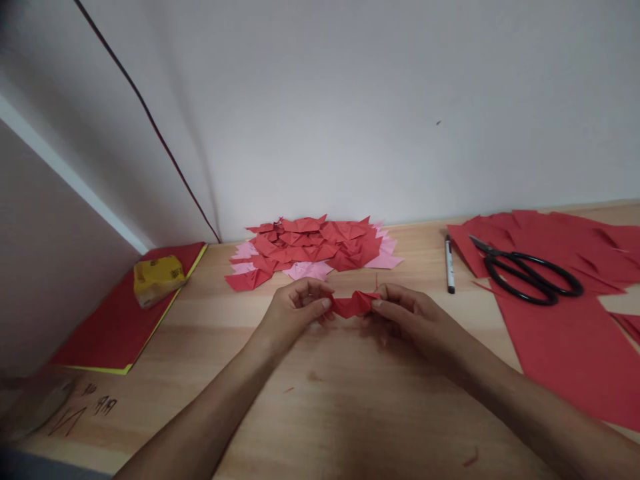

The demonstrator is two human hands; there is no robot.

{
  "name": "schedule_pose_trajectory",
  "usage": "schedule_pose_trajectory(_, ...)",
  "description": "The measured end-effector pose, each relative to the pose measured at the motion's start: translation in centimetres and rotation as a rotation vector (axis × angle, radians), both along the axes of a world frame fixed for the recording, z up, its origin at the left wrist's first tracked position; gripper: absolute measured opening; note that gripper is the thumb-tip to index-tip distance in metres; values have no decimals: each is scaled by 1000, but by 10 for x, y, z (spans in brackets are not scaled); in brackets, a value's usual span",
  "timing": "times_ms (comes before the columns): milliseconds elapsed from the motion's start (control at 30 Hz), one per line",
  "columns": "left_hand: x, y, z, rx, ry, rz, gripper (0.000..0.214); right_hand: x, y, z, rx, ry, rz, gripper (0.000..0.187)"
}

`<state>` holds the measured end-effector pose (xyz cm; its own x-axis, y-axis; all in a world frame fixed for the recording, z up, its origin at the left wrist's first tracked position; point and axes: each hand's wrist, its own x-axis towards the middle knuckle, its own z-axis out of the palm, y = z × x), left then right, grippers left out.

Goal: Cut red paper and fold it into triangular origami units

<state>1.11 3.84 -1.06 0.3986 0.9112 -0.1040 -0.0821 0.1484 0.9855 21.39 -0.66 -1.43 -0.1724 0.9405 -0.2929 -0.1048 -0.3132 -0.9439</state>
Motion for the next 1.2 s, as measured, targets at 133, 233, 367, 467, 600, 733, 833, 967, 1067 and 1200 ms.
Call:
schedule_pose_trajectory(133, -6, 5, -3, -42, -66, -21, 27, 3, 2, -2, -30, 2, 7, 23)
schedule_pose_trajectory(233, -10, 9, -2, -81, -65, -38, 31, 5, 4, -2, -44, -35, -32, 24)
schedule_pose_trajectory(367, -14, 11, 0, -67, -23, -36, 28, 6, 5, -1, -52, -7, -36, 27)
schedule_pose_trajectory(467, -15, 12, 1, -40, 12, -38, 26, 6, 5, 0, -50, 9, -25, 25)
schedule_pose_trajectory(600, -16, 14, -2, 12, 54, -49, 24, 6, 5, -1, -58, -35, -18, 27)
schedule_pose_trajectory(733, -18, 15, -4, 38, 103, -100, 26, 6, 5, -3, -61, -43, -18, 28)
schedule_pose_trajectory(833, -19, 15, -3, 45, 145, -152, 26, 7, 5, -4, -63, -20, -16, 26)
schedule_pose_trajectory(967, -21, 15, 0, 41, 174, -184, 24, 7, 5, -4, -48, -55, -9, 25)
schedule_pose_trajectory(1067, -23, 16, 3, 30, 183, -199, 24, 7, 5, -5, -40, -67, -1, 25)
schedule_pose_trajectory(1200, -28, 19, 6, 58, 235, -178, 16, 9, 5, -6, -51, -67, 8, 24)
